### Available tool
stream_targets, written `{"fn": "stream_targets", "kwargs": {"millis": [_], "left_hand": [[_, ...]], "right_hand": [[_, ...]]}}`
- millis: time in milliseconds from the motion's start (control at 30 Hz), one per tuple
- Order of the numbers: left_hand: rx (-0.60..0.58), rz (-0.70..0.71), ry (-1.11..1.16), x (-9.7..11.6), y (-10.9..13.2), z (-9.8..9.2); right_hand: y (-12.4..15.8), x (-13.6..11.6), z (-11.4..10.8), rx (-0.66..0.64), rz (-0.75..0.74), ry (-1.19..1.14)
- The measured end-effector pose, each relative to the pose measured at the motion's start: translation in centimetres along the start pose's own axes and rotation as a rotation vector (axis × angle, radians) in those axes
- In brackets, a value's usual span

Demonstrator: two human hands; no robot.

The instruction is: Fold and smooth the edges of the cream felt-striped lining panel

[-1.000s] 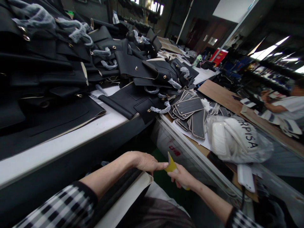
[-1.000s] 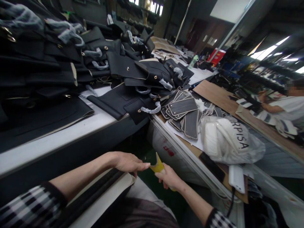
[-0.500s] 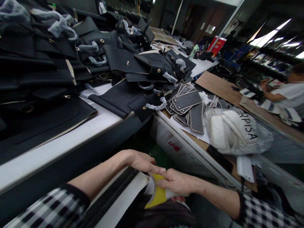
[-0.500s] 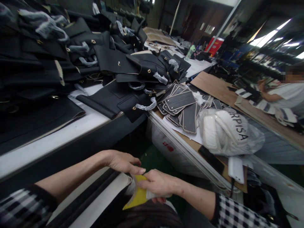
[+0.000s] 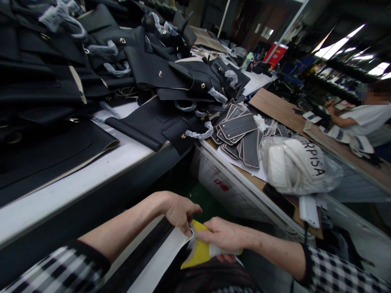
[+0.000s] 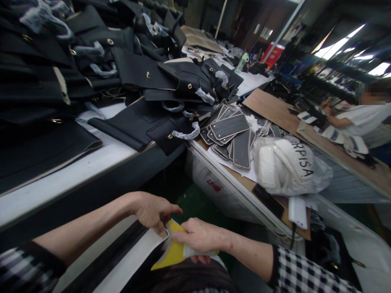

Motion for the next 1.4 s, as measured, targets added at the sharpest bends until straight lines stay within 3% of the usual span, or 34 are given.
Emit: {"fn": "stream_targets", "kwargs": {"millis": [633, 1000, 1200, 1400], "left_hand": [[0.011, 0.086, -0.182, 0.4, 0.1, -0.3], [0.026, 0.106, -0.197, 0.1, -0.5, -0.5], [0.010, 0.097, -0.145, -0.6, -0.3, -0.6], [0.102, 0.056, -0.189, -1.2, 1.0, -1.6]], "right_hand": [[-0.4, 0.4, 2.5, 0.129, 0.135, -0.271], [-1.7, 1.4, 3.9, 0.172, 0.139, -0.379], [-3.0, 0.3, 5.0, 0.189, 0.070, -0.452], [-3.8, -0.2, 6.2, 0.207, 0.084, -0.534]]}}
Point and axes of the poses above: each hand's wrist, its own y-axis away from the middle knuckle, its own z-axis out of the palm, x = y × z, the point moved 10 cm from there along -y, towards the middle knuckle, and after that the axes turned 5 degrees about y, right-handed, at the moved point
